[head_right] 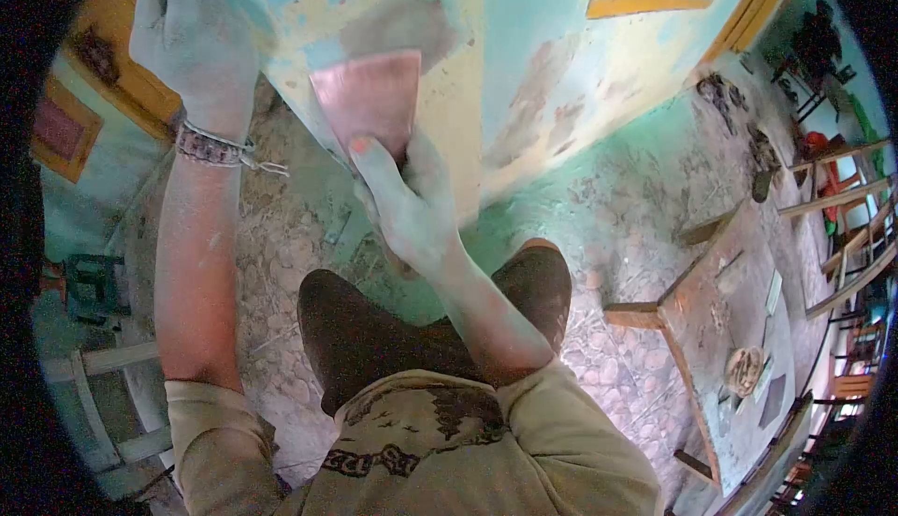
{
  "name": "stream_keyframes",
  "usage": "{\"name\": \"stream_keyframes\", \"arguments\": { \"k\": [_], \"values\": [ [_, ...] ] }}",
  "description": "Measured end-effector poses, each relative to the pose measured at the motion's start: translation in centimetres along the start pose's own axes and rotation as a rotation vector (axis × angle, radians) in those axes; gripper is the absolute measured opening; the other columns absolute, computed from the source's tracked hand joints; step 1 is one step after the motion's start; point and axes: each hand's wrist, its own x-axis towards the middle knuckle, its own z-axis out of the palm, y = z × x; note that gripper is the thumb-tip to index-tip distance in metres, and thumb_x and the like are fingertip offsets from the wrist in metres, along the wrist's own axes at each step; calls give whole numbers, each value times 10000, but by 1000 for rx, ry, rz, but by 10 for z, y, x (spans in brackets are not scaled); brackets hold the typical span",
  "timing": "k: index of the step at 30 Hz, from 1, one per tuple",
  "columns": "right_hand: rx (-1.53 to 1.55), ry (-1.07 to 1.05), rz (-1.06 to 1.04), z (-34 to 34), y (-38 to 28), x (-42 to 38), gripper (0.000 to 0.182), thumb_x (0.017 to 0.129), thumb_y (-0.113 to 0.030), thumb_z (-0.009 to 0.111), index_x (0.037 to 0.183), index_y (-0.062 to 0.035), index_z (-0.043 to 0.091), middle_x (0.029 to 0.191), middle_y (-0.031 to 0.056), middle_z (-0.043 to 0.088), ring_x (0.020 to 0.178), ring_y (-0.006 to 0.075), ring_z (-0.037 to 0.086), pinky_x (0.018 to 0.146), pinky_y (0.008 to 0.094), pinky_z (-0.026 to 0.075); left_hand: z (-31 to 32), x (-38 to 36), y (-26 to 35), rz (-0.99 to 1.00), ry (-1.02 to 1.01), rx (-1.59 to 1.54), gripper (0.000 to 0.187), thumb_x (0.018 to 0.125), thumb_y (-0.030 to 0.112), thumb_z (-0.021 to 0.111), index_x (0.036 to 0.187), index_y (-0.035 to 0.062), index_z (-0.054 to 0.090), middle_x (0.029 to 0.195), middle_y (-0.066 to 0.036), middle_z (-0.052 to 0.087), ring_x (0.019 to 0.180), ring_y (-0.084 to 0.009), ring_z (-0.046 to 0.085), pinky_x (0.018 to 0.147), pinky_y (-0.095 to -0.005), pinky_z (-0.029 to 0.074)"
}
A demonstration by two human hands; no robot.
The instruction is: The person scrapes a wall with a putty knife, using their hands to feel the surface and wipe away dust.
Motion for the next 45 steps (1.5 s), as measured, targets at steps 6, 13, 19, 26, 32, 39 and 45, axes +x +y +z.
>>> {"name": "stream_keyframes", "arguments": {
  "k": [6,13,19,26,32,39,45],
  "values": [
    [-98,-7,-23,-4,2,2,279,965,-260,591,1098,-29,508,713,-40,495,508,34,414,429,198,318,9,5,6,-5,58,13,472,937,197,627,1285,-105,528,1155,-120,632,1024,-156,590,881,-245,458],
    [-96,48,-53,0,-2,1,247,964,-271,590,993,-43,502,603,-13,457,434,64,403,376,223,308,10,2,9,-51,80,27,461,935,198,631,1272,-104,541,1137,-111,635,1020,-154,592,873,-249,460],
    [-44,92,-43,5,-20,5,219,967,-267,584,1005,-73,491,609,-2,448,424,77,389,379,236,308,-3,-1,9,3,-36,31,447,933,186,638,1266,-98,549,1126,-94,638,1003,-138,596,863,-237,465],
    [-27,196,68,-50,15,-31,193,978,-284,545,1032,-110,482,625,6,458,420,89,395,392,239,348,-5,3,-3,-10,-39,43,411,946,162,618,1272,-81,553,1126,-81,641,986,-123,597,861,-227,469],
    [-55,346,180,-80,41,-63,163,974,-269,548,999,-114,502,646,5,469,426,92,405,394,250,367,-24,-28,44,-307,-266,861,612,925,276,637,1419,-4,407,1346,-156,530,1153,-186,536,1005,-307,391],
    [-35,427,148,-88,31,-71,167,972,-233,567,953,-80,504,625,1,502,429,81,432,401,228,366,-74,-125,46,-92,-507,1074,664,875,314,681,1403,-1,430,1351,-196,531,1296,-384,441,1103,-484,268],
    [-130,325,118,-89,32,-79,176,956,-201,604,981,-58,504,661,6,530,446,77,454,409,219,370,-80,-134,50,-152,-597,1052,654,894,312,659,1411,-7,417,1368,-200,515,1354,-382,382,1127,-533,193]
  ]
}}
